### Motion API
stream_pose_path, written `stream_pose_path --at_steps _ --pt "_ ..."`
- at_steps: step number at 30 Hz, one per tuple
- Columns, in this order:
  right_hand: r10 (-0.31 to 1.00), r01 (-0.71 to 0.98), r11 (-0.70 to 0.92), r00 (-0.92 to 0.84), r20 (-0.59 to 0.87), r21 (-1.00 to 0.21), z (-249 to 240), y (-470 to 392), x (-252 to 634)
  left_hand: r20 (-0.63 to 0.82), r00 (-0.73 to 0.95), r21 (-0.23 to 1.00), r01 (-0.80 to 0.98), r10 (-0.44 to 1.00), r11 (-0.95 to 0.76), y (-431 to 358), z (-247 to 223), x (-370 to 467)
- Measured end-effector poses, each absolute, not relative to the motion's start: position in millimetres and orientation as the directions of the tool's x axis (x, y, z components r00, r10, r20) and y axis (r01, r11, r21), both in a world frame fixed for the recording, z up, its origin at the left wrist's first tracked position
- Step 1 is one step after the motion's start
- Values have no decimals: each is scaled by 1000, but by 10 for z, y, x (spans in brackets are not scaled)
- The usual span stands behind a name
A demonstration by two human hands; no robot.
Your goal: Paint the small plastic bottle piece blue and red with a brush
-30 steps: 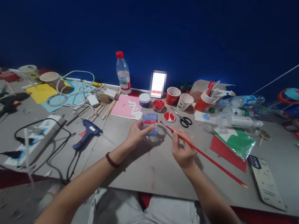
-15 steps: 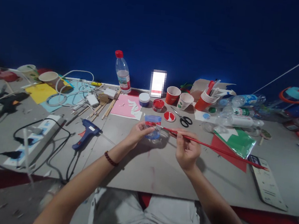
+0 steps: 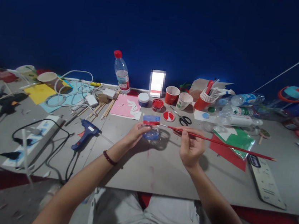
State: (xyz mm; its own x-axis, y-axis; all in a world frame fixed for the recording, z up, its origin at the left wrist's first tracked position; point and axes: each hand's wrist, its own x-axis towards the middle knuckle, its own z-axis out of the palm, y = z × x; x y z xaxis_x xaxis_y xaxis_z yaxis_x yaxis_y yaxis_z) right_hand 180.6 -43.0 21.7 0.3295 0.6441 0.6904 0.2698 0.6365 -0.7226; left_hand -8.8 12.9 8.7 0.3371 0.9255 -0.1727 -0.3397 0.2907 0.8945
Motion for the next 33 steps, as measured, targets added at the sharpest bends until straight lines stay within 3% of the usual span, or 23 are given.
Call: stream_pose_path --at_steps 8,13,17,23,33 --pt "620 269 633 385 683 -726 217 -380 1859 -183 246 924 -288 952 252 107 98 -55" --pt "676 223 620 334 657 -752 89 -442 1802 -91 1 996 -5 996 91 74 72 -35" --pt "670 275 664 194 716 -696 70 -496 1712 -7 -93 988 156 996 21 70 37 -42" --pt "570 399 737 67 819 -546 188 -502 1634 43 -102 984 176 994 -25 57 -23 -21" --pt "492 447 777 8 870 -444 245 -496 1616 57 -121 983 181 991 -34 23 46 -19"
